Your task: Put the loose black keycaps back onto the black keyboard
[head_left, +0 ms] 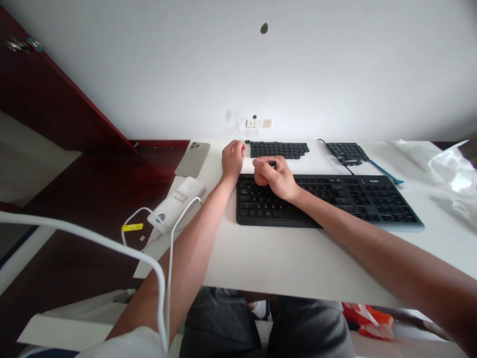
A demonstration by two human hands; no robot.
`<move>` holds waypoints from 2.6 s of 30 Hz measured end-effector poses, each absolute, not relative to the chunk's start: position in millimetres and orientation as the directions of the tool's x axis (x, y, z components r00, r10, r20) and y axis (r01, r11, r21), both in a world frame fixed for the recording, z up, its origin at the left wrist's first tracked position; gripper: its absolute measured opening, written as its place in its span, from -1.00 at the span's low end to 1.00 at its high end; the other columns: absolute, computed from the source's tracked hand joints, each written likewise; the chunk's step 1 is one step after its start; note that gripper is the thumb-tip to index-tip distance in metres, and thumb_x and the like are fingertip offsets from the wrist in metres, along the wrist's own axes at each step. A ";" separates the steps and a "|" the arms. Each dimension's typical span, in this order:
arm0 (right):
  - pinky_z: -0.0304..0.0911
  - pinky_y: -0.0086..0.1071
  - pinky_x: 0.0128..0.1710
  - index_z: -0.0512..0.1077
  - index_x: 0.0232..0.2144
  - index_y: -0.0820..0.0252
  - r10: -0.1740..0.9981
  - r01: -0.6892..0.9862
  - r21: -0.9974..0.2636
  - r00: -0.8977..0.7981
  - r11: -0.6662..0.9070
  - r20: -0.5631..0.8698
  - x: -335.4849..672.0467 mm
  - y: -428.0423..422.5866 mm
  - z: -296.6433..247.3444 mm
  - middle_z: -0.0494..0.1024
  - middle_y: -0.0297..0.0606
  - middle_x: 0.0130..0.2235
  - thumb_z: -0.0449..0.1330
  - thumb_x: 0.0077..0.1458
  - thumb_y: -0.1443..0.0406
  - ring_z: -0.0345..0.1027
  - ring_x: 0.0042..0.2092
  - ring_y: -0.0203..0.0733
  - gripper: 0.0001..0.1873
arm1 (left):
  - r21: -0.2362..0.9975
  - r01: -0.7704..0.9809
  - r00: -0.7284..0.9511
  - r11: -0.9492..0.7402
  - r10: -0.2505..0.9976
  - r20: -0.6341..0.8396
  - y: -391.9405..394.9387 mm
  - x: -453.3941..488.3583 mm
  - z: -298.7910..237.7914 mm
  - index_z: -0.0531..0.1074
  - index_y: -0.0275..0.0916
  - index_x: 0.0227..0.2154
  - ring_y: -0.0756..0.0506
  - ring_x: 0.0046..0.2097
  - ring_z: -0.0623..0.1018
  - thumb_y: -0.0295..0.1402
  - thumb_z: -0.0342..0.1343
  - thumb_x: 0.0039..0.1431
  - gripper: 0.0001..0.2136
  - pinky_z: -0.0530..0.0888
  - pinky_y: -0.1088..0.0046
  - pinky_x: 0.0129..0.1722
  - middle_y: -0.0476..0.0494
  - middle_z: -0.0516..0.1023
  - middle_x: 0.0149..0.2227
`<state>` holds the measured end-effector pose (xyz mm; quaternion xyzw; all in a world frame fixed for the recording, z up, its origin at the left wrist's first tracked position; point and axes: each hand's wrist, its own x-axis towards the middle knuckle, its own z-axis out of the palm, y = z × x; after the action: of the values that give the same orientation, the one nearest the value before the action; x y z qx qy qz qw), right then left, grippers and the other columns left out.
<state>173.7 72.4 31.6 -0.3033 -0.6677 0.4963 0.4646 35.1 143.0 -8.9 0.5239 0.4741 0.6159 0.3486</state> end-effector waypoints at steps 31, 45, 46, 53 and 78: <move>-0.01 -0.36 -0.55 0.16 -0.66 0.12 0.872 -0.095 -0.930 -0.323 0.356 0.367 169.5 74.2 19.8 0.20 -0.42 -0.65 0.15 0.32 0.00 0.02 -0.59 -0.36 -0.41 | 0.951 0.073 -0.232 -0.300 0.922 0.309 140.3 36.0 -8.8 0.29 -0.19 -0.59 0.00 -0.49 0.29 -0.40 -0.02 0.24 -0.74 0.26 0.45 -0.42 0.05 0.27 -0.60; 0.01 -0.37 -0.51 0.16 -0.66 0.14 0.873 -0.022 -0.924 -0.319 0.383 0.369 170.0 73.8 18.8 0.22 -0.42 -0.65 0.08 0.36 0.03 0.04 -0.57 -0.37 -0.41 | 0.953 0.075 -0.243 -0.293 0.922 0.302 145.4 36.9 -12.5 0.31 -0.20 -0.57 0.01 -0.51 0.28 -0.38 0.00 0.21 -0.77 0.23 0.47 -0.46 0.06 0.26 -0.61; 0.02 -0.37 -0.51 0.17 -0.66 0.14 0.873 -0.020 -0.923 -0.317 0.383 0.369 170.3 73.7 18.3 0.22 -0.42 -0.64 0.08 0.37 0.03 0.04 -0.56 -0.36 -0.42 | 0.952 0.079 -0.241 -0.296 0.921 0.307 145.7 36.7 -13.0 0.31 -0.20 -0.57 0.01 -0.51 0.28 -0.38 0.00 0.21 -0.77 0.23 0.47 -0.46 0.06 0.26 -0.61; 0.01 -0.36 -0.49 0.16 -0.65 0.14 0.873 -0.015 -0.922 -0.319 0.386 0.370 171.1 73.7 18.4 0.22 -0.41 -0.64 0.07 0.37 0.07 0.04 -0.56 -0.36 -0.44 | 0.948 0.105 -0.210 -0.301 0.925 0.317 143.1 35.9 -11.1 0.31 -0.20 -0.57 0.01 -0.50 0.28 -0.38 0.00 0.22 -0.77 0.24 0.48 -0.45 0.05 0.26 -0.60; -0.04 -0.35 -0.47 0.16 -0.66 0.15 0.844 0.003 -0.914 -0.387 0.405 0.372 171.6 67.5 48.5 0.19 -0.45 -0.62 0.12 0.29 0.18 0.00 -0.53 -0.38 -0.51 | 0.955 0.079 -0.204 -0.287 0.933 0.297 140.9 35.9 -7.7 0.29 -0.20 -0.57 0.01 -0.51 0.24 -0.41 0.01 0.20 -0.78 0.24 0.47 -0.47 0.05 0.24 -0.60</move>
<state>171.6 67.5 48.5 -0.3032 -0.6984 0.4536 0.4632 35.9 140.9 -7.7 0.5239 0.4826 0.6074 0.3516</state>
